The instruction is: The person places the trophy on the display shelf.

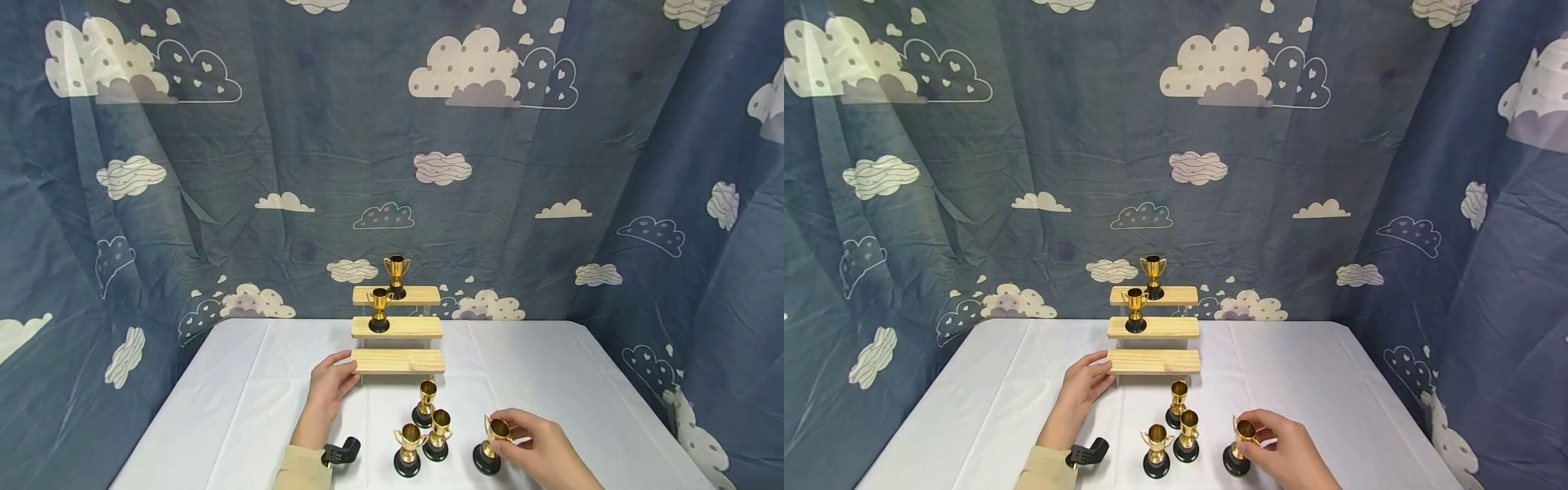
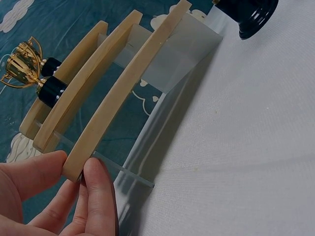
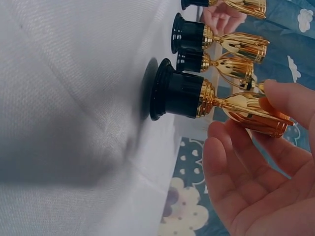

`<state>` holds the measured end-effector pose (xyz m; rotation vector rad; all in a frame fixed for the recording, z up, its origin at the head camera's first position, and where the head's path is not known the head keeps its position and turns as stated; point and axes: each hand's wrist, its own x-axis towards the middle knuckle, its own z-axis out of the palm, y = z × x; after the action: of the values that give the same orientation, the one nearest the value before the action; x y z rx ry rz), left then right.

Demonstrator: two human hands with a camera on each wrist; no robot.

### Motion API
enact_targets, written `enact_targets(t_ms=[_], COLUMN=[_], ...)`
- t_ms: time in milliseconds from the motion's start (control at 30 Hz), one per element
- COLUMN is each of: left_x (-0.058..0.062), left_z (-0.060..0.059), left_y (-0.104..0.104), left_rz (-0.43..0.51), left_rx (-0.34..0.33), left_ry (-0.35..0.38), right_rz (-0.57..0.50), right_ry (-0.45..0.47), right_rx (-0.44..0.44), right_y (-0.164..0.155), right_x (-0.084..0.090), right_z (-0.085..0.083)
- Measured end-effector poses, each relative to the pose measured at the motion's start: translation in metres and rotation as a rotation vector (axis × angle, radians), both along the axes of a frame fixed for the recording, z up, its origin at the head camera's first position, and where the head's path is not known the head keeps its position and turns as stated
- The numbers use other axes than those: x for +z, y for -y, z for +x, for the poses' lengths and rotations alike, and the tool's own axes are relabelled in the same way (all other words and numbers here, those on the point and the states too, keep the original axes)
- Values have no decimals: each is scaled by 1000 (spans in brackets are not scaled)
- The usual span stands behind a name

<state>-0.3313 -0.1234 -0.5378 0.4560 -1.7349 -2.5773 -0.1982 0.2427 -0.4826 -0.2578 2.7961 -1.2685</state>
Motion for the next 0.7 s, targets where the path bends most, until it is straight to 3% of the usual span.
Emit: enact_targets(t_ms=[267,700], left_x=[-1,-1], left_z=[0,-1], left_y=[0,0], left_rz=[-1,-3], left_rx=[2,12], left_ry=[1,8], right_rz=[-5,-30], right_ry=[22,-73], right_rx=[-38,-35], right_y=[3,4], right_x=[3,6], right_z=[-1,0])
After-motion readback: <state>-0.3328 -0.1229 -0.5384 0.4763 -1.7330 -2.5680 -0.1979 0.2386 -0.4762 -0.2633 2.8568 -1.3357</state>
